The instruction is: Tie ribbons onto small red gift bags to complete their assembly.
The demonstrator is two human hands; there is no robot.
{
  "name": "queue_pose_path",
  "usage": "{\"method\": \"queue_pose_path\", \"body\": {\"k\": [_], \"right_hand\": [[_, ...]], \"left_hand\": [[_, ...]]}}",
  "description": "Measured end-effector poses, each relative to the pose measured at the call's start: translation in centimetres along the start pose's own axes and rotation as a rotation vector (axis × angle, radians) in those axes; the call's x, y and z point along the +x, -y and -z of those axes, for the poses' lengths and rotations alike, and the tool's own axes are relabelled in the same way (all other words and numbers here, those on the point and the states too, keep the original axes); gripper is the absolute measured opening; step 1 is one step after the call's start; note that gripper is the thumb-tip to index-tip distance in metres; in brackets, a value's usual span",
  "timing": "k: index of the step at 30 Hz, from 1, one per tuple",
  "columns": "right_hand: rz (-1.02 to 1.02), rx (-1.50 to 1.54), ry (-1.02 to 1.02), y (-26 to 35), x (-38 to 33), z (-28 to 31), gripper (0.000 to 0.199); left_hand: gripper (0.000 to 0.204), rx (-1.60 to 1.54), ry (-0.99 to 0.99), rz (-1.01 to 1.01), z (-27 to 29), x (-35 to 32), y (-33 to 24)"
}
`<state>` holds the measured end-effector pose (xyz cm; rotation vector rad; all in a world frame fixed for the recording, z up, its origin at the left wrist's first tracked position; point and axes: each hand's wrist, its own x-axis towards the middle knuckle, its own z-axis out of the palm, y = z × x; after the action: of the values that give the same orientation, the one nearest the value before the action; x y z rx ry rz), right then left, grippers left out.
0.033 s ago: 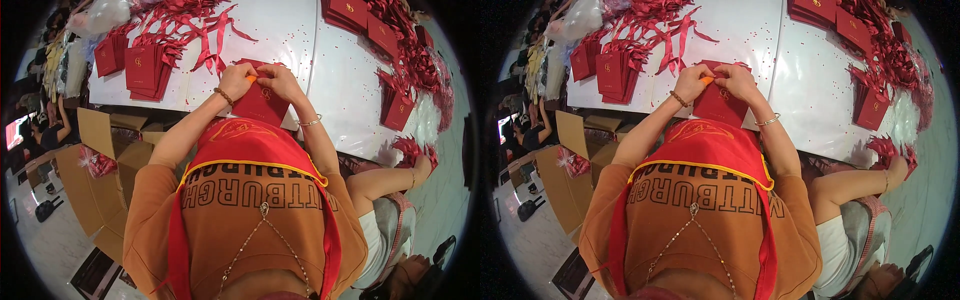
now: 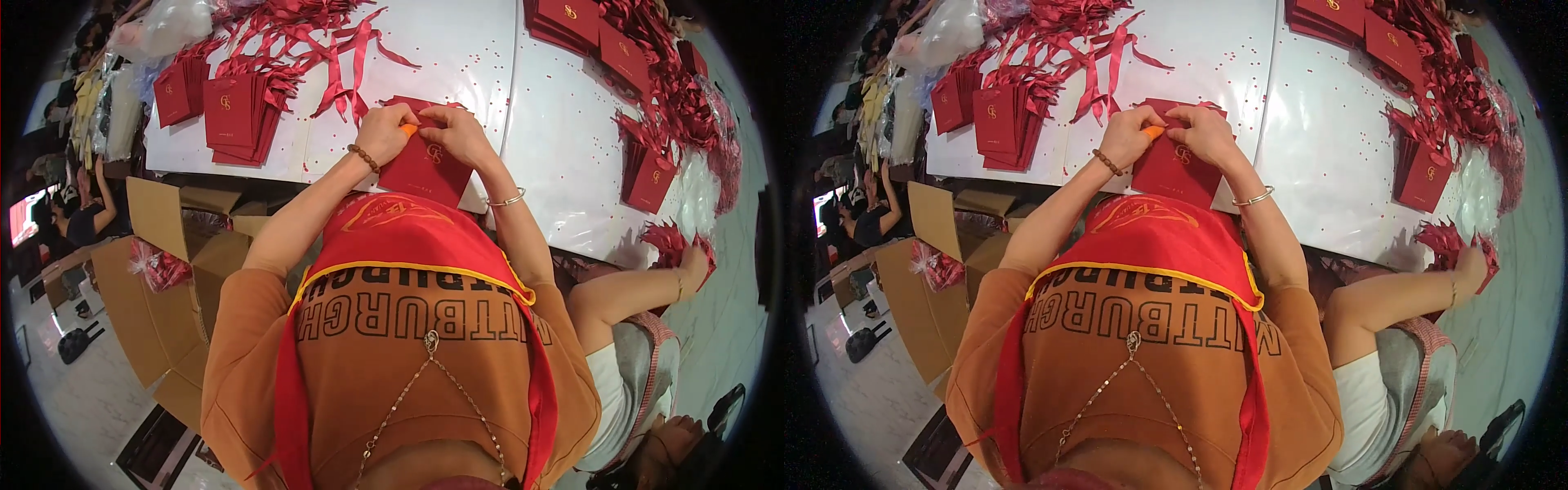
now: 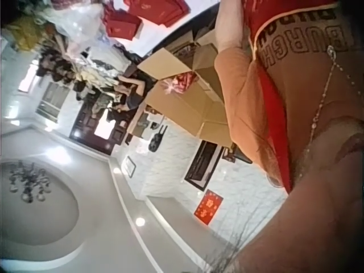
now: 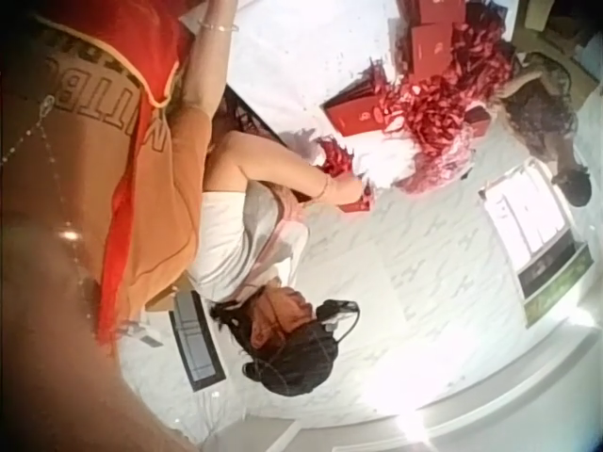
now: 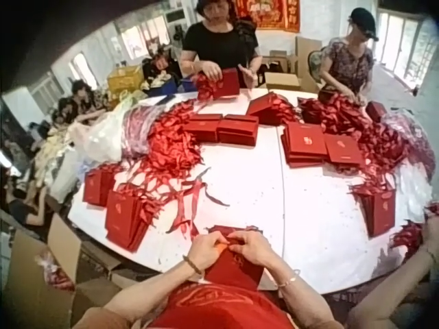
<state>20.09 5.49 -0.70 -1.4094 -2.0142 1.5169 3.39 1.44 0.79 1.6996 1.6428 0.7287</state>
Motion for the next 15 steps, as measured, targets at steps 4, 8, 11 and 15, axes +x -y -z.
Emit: {"method": "queue_pose_path", "body": {"k": [4,8,11,15], "right_hand": [[0.054,-0.097,-0.062,1.0,-0.4,0.0,0.037],[0.034,-0.166,-0.082,1.6,-0.6,-0.1,0.036],[0.011,-0.217,-0.1,1.8,-0.4,-0.2,0.033],[-0.018,-0.21,-0.065,1.9,-0.6,-0.2,0.031]], "left_hand": [[0.012,-0.009,-0.021,0.028,0.1,-0.3,0.1],[0.011,0.045,-0.029,0.013,-0.2,-0.2,0.1],[0.01,0.119,0.005,-0.032,-0.2,0.3,-0.1],[0.01,0.203,0.049,-0.081,-0.1,0.6,-0.3]]}}
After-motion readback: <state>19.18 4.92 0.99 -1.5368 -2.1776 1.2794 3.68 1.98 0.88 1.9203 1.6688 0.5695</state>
